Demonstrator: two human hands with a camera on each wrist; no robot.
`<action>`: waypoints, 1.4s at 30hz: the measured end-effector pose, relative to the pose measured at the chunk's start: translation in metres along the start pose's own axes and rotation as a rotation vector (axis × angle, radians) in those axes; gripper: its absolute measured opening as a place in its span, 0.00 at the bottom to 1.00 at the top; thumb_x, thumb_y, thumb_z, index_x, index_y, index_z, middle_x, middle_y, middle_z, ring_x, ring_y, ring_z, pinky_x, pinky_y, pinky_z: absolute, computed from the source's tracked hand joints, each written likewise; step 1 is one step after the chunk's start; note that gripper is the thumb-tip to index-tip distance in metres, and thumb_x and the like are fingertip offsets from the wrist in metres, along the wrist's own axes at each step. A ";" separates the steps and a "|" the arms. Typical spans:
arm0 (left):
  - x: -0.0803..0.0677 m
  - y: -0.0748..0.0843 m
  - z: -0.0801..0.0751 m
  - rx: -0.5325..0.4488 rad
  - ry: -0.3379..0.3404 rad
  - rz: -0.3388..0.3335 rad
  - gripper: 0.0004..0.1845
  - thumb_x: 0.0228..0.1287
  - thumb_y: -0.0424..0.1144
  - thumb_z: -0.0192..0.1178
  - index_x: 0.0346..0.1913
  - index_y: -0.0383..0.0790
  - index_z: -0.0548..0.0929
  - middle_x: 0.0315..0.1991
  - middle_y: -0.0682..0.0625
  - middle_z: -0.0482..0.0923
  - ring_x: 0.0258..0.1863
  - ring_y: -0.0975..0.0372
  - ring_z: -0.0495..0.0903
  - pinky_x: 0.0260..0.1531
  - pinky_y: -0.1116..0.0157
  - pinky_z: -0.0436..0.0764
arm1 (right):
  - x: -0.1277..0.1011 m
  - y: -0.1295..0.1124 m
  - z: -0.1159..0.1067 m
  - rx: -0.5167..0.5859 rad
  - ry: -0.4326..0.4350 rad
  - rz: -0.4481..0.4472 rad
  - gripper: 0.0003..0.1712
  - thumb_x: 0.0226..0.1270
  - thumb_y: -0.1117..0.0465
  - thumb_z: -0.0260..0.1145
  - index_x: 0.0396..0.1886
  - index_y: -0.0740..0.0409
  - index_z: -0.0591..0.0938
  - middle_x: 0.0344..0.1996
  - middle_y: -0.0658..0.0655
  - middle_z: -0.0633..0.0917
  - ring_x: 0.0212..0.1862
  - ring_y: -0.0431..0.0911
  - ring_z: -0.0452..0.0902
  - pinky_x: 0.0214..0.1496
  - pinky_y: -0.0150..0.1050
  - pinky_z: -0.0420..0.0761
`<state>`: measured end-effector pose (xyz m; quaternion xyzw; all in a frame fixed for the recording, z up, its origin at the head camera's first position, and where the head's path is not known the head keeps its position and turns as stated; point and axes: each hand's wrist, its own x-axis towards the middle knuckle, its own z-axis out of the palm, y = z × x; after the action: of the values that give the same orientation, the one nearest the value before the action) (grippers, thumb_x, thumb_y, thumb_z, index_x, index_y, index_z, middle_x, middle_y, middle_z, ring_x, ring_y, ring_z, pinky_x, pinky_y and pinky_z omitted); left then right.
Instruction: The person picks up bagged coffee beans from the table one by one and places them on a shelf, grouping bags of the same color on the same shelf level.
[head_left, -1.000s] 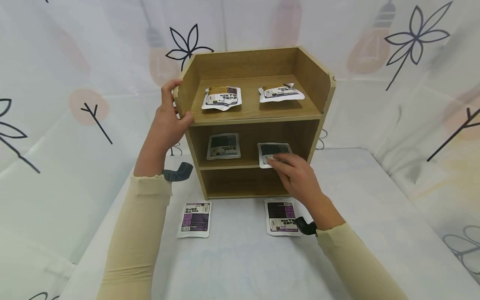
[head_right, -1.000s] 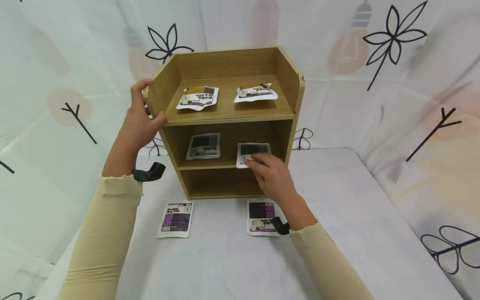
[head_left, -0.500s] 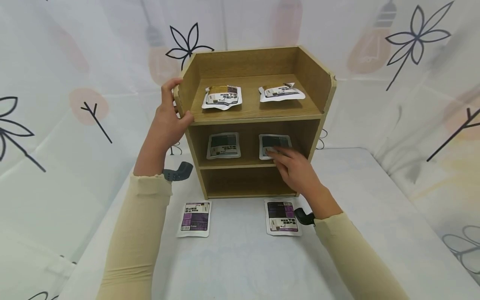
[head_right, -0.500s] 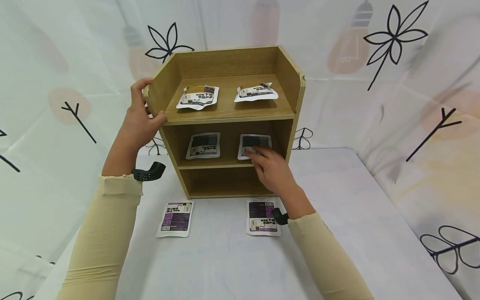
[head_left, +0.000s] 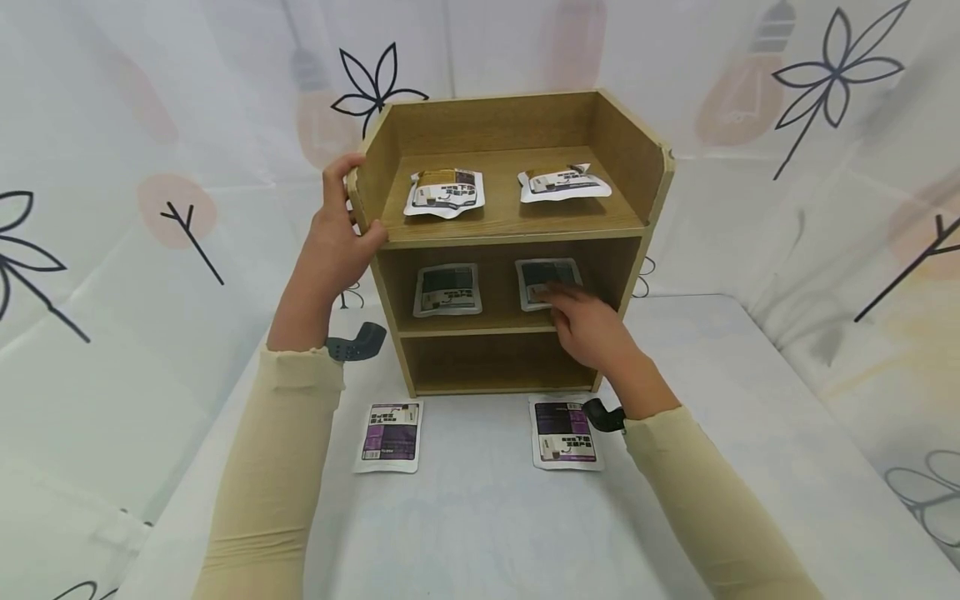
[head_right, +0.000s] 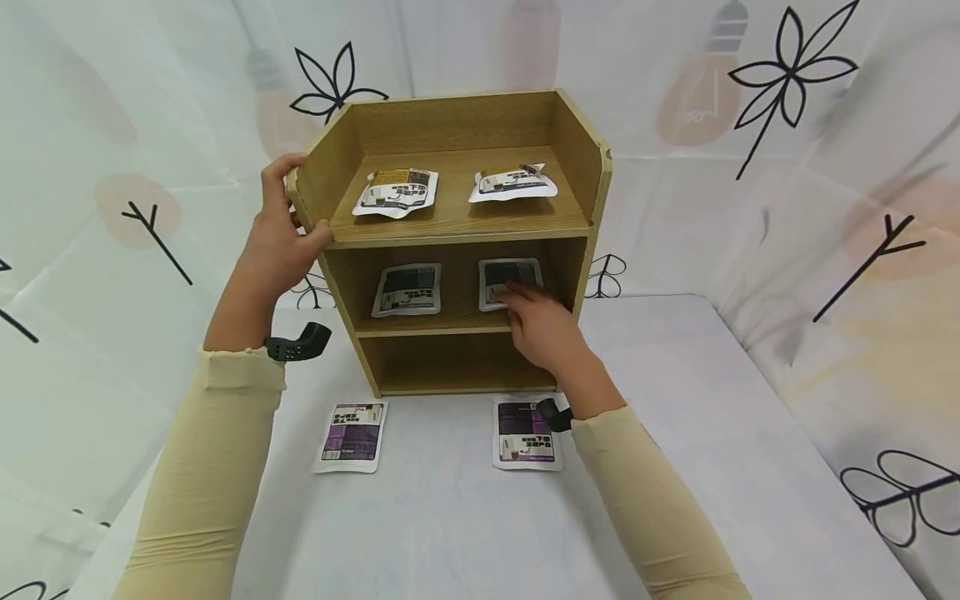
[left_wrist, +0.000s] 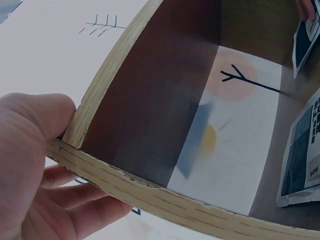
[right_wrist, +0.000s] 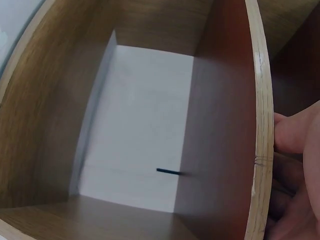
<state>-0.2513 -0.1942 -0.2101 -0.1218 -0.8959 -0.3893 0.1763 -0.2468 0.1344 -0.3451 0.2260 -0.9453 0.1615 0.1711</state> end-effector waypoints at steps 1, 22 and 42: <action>0.000 0.000 0.000 0.000 -0.001 -0.001 0.38 0.66 0.35 0.49 0.68 0.72 0.43 0.67 0.40 0.60 0.64 0.43 0.70 0.54 0.44 0.77 | 0.001 0.000 -0.001 0.003 -0.005 0.003 0.21 0.72 0.61 0.54 0.62 0.53 0.76 0.65 0.59 0.75 0.66 0.56 0.70 0.66 0.54 0.71; -0.001 0.000 0.000 -0.014 0.001 -0.005 0.38 0.66 0.35 0.49 0.68 0.73 0.43 0.66 0.40 0.61 0.64 0.45 0.71 0.53 0.45 0.78 | -0.005 -0.001 -0.002 0.014 0.051 -0.039 0.21 0.71 0.63 0.53 0.62 0.53 0.78 0.64 0.59 0.75 0.65 0.56 0.71 0.63 0.54 0.73; -0.001 0.000 0.000 -0.012 0.000 -0.007 0.39 0.66 0.35 0.49 0.69 0.73 0.43 0.67 0.41 0.60 0.63 0.45 0.71 0.53 0.45 0.78 | -0.035 -0.012 0.000 0.053 0.213 -0.172 0.17 0.65 0.65 0.60 0.54 0.57 0.82 0.59 0.60 0.78 0.63 0.56 0.71 0.64 0.53 0.72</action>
<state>-0.2506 -0.1944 -0.2110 -0.1197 -0.8940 -0.3950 0.1744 -0.2120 0.1374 -0.3558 0.2922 -0.8942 0.1944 0.2777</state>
